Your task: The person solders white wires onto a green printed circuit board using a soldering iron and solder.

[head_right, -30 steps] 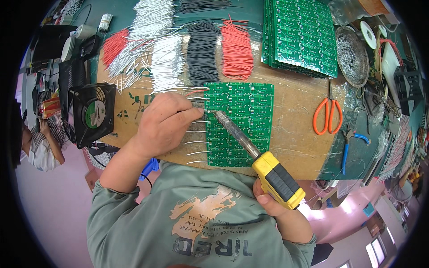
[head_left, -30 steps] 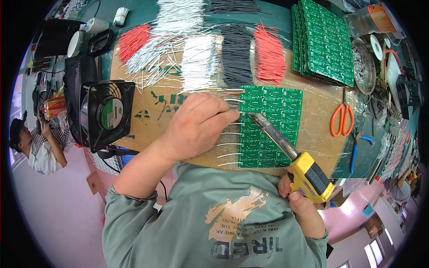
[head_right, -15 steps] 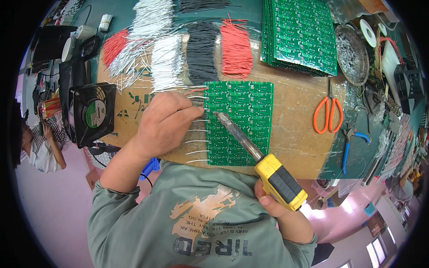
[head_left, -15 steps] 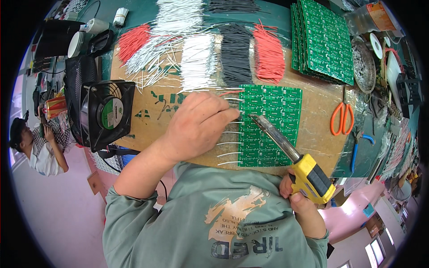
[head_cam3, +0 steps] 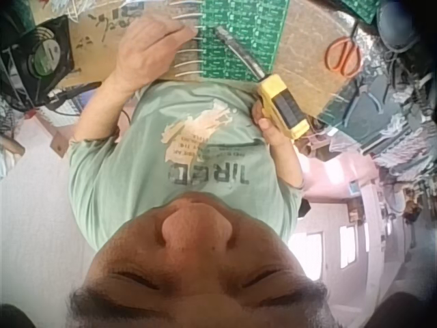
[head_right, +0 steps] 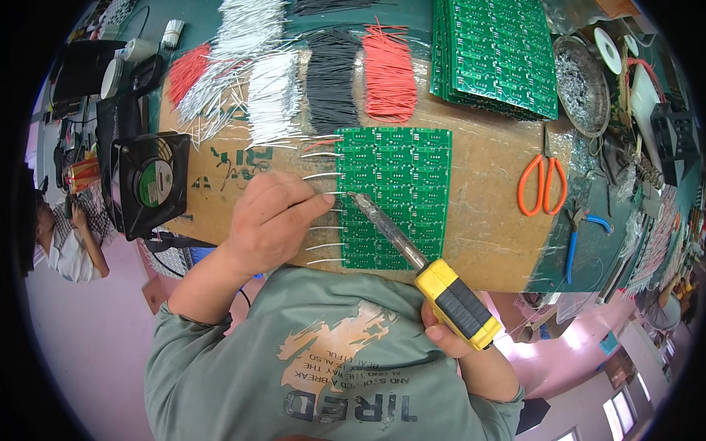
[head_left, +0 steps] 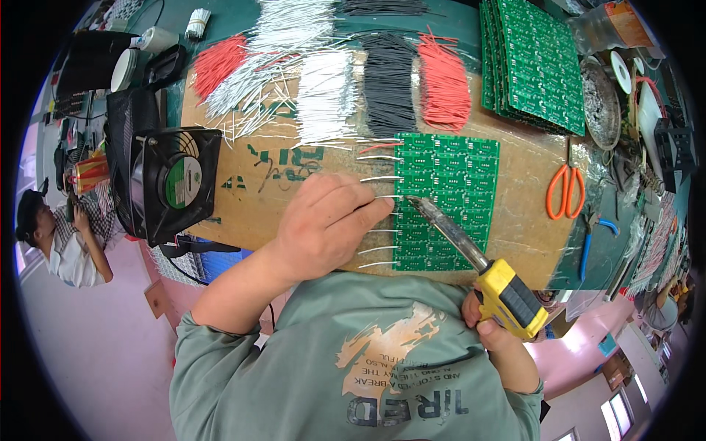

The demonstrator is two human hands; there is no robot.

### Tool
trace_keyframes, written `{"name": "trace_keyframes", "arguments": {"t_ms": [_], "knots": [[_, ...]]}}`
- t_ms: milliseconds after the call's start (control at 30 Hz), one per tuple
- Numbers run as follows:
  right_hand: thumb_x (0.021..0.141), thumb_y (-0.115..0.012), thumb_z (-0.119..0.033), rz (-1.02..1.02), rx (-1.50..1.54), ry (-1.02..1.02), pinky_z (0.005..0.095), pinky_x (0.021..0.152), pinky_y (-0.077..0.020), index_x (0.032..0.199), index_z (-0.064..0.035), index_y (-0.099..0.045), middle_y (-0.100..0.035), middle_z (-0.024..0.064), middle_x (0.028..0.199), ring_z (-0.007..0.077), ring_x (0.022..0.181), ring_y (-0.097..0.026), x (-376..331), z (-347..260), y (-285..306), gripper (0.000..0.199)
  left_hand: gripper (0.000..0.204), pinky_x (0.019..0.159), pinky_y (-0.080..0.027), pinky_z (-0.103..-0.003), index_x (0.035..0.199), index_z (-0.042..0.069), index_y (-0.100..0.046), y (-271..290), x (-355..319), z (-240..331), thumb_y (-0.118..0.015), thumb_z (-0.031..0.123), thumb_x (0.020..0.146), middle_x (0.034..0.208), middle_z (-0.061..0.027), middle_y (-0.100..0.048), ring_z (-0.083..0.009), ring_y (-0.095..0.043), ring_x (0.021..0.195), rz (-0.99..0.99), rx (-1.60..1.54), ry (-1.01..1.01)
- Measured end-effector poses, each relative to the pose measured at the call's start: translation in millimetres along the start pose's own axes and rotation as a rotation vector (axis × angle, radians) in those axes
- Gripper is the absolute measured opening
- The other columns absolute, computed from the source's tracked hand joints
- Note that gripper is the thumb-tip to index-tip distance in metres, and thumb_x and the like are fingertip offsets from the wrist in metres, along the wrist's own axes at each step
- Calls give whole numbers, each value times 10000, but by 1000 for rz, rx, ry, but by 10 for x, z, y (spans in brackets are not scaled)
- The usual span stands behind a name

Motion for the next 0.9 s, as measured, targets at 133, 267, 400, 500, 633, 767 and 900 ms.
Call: {"name": "trace_keyframes", "arguments": {"t_ms": [133, 267, 400, 500, 633, 767, 900], "knots": [[950, -887, -325, -11, -93, 10, 319, 542, -475, 828, -19, -629, -601, 53, 682, 171, 590, -595, 17, -11, -1, 419, 356, 796, -520, -386, 1100, 36, -815, 7, 0, -7, -788, -6, 748, 1012, -67, -723, -276, -704, 914, 24, -18, 12], [951, -878, -353, -28, -173, 22, 328, 542, -475, 837, -34, -634, -606, 48, 693, 181, 590, -598, 5, 18, 22, 418, 375, 802, -516, -387, 1114, 43, -811, -9, 12, -14, -787, -13, 744, 1014, -62, -716, -273, -705, 916, 22, -10, 15], [950, -870, -370, -32, -138, -44, 336, 545, -476, 835, -46, -627, -603, 49, 699, 190, 584, -591, -36, 125, 71, 421, 395, 809, -513, -385, 1130, 46, -808, -14, 7, -14, -787, -20, 741, 1018, -56, -708, -272, -705, 925, 16, -3, 20], [953, -863, -346, -89, -191, -1, 335, 544, -476, 852, -42, -620, -599, 49, 707, 187, 585, -585, -23, 137, 69, 402, 398, 810, -513, -384, 1133, 44, -807, -12, 8, -11, -784, -27, 742, 1021, -57, -706, -271, -704, 929, 15, 2, 22], [955, -858, -324, -74, -173, 15, 333, 544, -472, 873, -38, -614, -599, 51, 716, 184, 591, -583, -29, 129, 62, 385, 399, 808, -513, -384, 1133, 39, -807, -16, 12, -11, -781, -31, 741, 1022, -60, -706, -270, -703, 927, 20, -1, 20], [956, -858, -308, -67, -134, 17, 330, 544, -468, 879, -38, -610, -598, 49, 723, 181, 596, -580, -26, 120, 51, 375, 399, 809, -511, -385, 1132, 36, -806, -23, 13, -13, -779, -31, 739, 1020, -61, -704, -272, -701, 925, 17, -2, 23], [955, -868, -300, -92, -131, -11, 326, 547, -466, 885, -38, -607, -593, 44, 727, 174, 602, -576, -24, 151, 44, 376, 401, 814, -510, -385, 1133, 36, -805, -23, 15, -12, -775, -28, 738, 1018, -60, -702, -272, -700, 925, 13, -1, 25]]}}
Point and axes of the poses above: each hand's wrist, its own x-axis towards the middle knuckle, its own y-axis out of the back of the hand, z = x × y, the point moved 8 cm from there along x, towards the middle knuckle
